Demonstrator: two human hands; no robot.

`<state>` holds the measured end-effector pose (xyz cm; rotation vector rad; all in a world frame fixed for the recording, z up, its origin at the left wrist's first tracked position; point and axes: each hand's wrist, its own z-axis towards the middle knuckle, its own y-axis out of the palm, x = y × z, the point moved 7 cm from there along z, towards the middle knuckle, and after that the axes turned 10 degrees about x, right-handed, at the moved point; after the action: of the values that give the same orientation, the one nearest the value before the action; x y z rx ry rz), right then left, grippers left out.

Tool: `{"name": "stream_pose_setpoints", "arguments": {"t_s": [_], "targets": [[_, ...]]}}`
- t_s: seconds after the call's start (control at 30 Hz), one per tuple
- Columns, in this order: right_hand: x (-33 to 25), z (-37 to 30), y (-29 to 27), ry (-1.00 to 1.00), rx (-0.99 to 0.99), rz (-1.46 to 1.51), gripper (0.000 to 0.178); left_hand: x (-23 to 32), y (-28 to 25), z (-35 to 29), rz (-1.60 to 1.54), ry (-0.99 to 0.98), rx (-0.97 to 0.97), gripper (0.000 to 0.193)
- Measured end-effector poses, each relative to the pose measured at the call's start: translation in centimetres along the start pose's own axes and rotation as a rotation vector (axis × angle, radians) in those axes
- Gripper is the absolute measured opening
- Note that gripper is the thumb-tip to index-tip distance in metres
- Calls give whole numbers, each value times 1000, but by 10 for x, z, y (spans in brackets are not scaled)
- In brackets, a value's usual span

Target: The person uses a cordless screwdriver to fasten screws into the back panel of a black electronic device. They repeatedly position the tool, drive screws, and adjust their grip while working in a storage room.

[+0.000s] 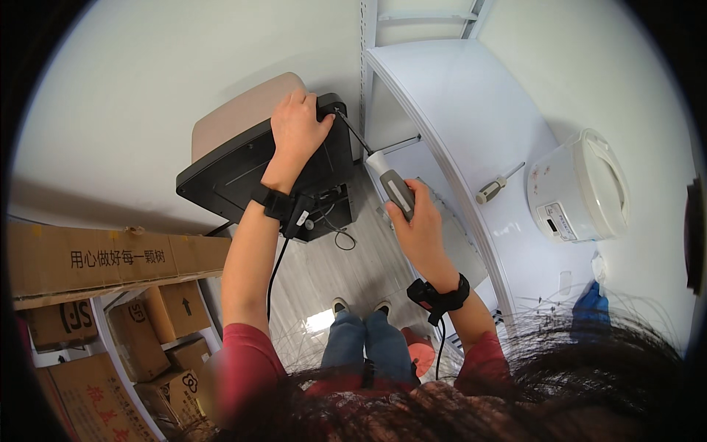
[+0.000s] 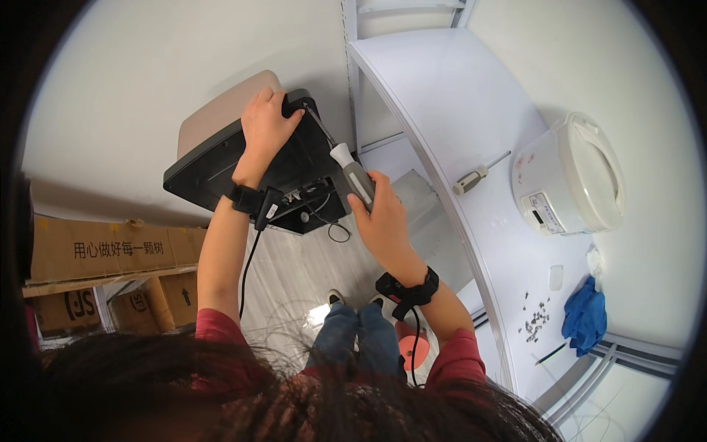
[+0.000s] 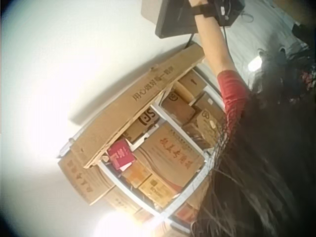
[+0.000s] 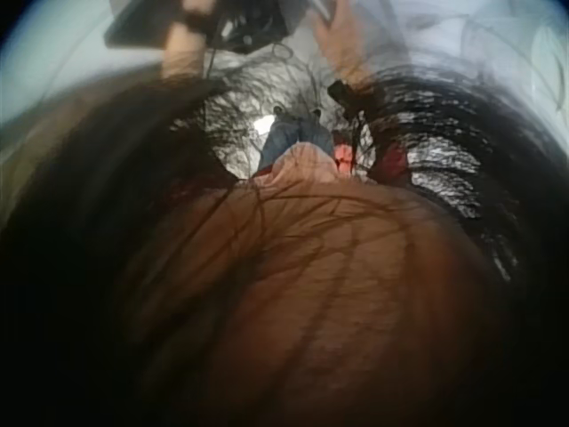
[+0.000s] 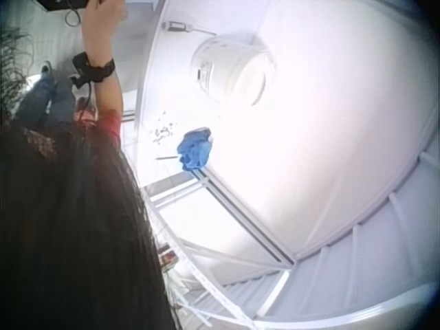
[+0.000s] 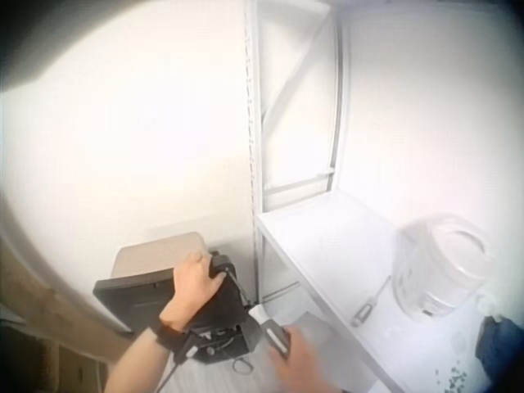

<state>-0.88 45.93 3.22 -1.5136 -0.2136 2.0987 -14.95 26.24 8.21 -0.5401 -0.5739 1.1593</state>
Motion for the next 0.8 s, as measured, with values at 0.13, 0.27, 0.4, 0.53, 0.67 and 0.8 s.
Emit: {"name": "stream_pose_setpoints", "arguments": {"t_s": [0.13, 0.27, 0.4, 0.53, 0.67, 0.8], "targets": [[-3, -1, 2, 2, -1, -4, 40, 0, -1, -1, -28, 47, 68, 31], [-1, -2, 4, 23, 2, 8, 40, 3, 0, -2, -36, 66, 86, 30], [-3, -3, 4, 69, 4, 30, 40, 1, -1, -2, -39, 78, 116, 30], [-4, -2, 4, 63, 3, 26, 40, 1, 1, -2, -28, 75, 100, 30], [-11, -1, 7, 48, -12, 5, 40, 1, 0, -3, -26, 80, 113, 31], [-22, 0, 5, -83, 68, -81, 43, 0, 2, -1, -25, 75, 107, 31]]}}
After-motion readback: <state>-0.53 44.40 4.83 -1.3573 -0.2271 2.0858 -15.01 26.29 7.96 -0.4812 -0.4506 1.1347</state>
